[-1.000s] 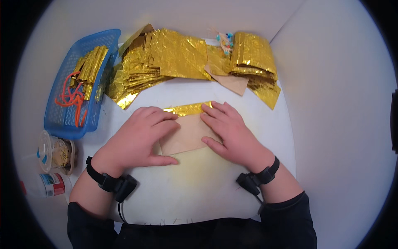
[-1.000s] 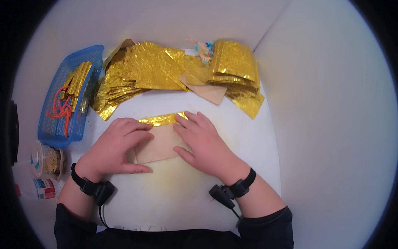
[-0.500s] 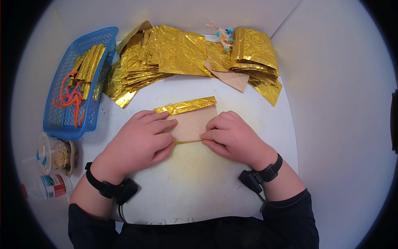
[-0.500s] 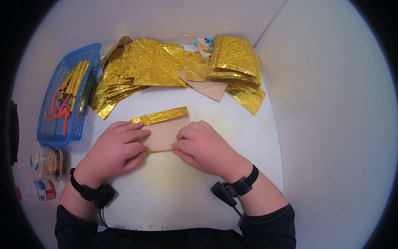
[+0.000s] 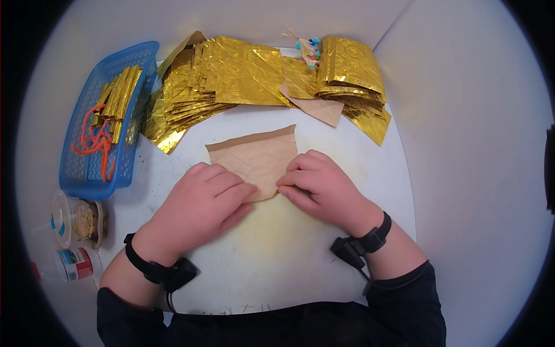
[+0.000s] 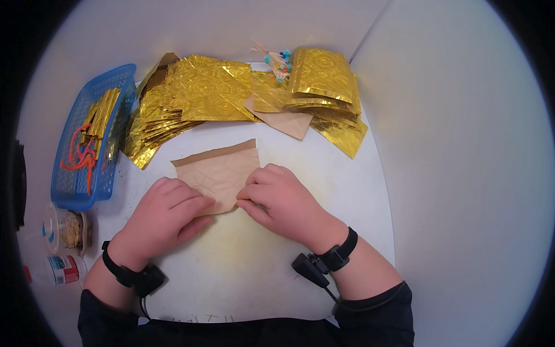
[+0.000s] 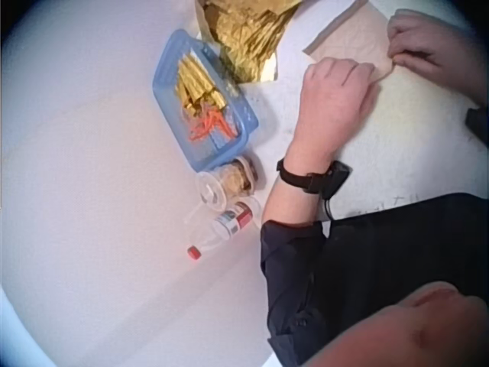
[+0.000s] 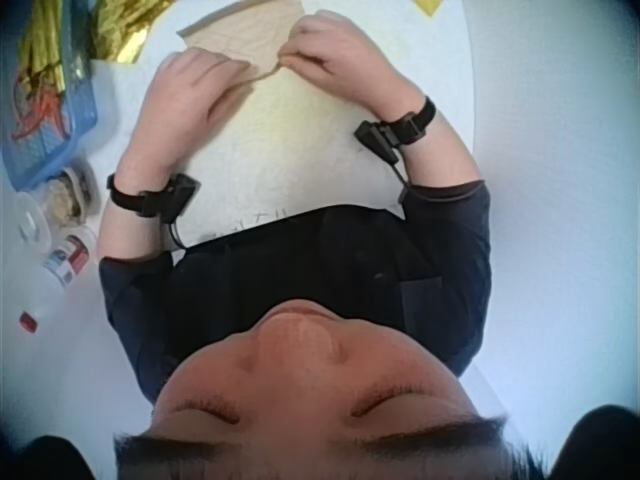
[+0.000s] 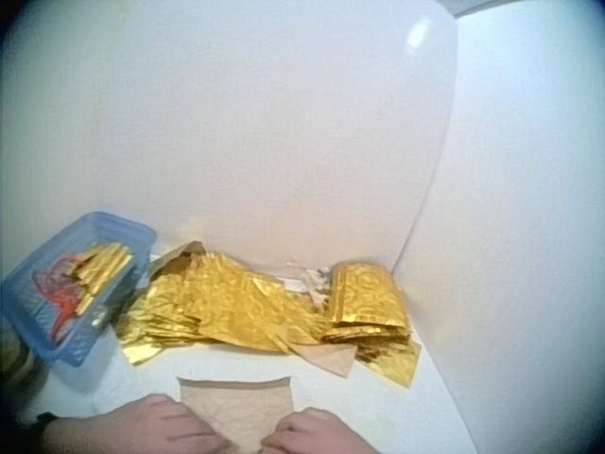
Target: Folding gold-colored foil sheets around paper boards to prepare packaging inserts.
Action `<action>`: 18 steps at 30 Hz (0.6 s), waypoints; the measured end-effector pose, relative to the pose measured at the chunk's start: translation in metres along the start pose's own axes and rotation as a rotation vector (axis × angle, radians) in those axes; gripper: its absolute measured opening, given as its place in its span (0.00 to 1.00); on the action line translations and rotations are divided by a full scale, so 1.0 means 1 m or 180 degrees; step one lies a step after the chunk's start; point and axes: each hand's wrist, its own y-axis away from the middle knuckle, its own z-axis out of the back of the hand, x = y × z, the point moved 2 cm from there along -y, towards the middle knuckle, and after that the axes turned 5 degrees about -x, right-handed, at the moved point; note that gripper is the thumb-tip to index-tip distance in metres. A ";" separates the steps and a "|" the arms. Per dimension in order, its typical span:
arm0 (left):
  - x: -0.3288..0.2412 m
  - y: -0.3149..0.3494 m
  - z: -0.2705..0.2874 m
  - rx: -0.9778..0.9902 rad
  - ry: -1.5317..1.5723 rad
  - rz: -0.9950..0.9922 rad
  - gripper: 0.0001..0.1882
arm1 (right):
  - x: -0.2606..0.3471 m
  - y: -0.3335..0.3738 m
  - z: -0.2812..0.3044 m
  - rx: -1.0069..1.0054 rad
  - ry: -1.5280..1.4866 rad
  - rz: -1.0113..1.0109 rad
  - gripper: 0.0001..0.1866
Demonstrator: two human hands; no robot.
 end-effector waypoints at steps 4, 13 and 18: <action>0.006 0.002 -0.001 0.0080 -0.0028 -0.0065 0.12 | 0.001 0.000 0.002 0.0052 -0.0042 0.0009 0.04; 0.015 0.004 -0.006 0.0133 0.0209 0.0701 0.08 | 0.003 0.000 0.005 -0.0216 0.0028 -0.0399 0.05; 0.017 0.003 -0.008 0.0102 0.0293 0.0792 0.08 | 0.003 -0.002 0.005 -0.0084 0.0115 -0.0344 0.04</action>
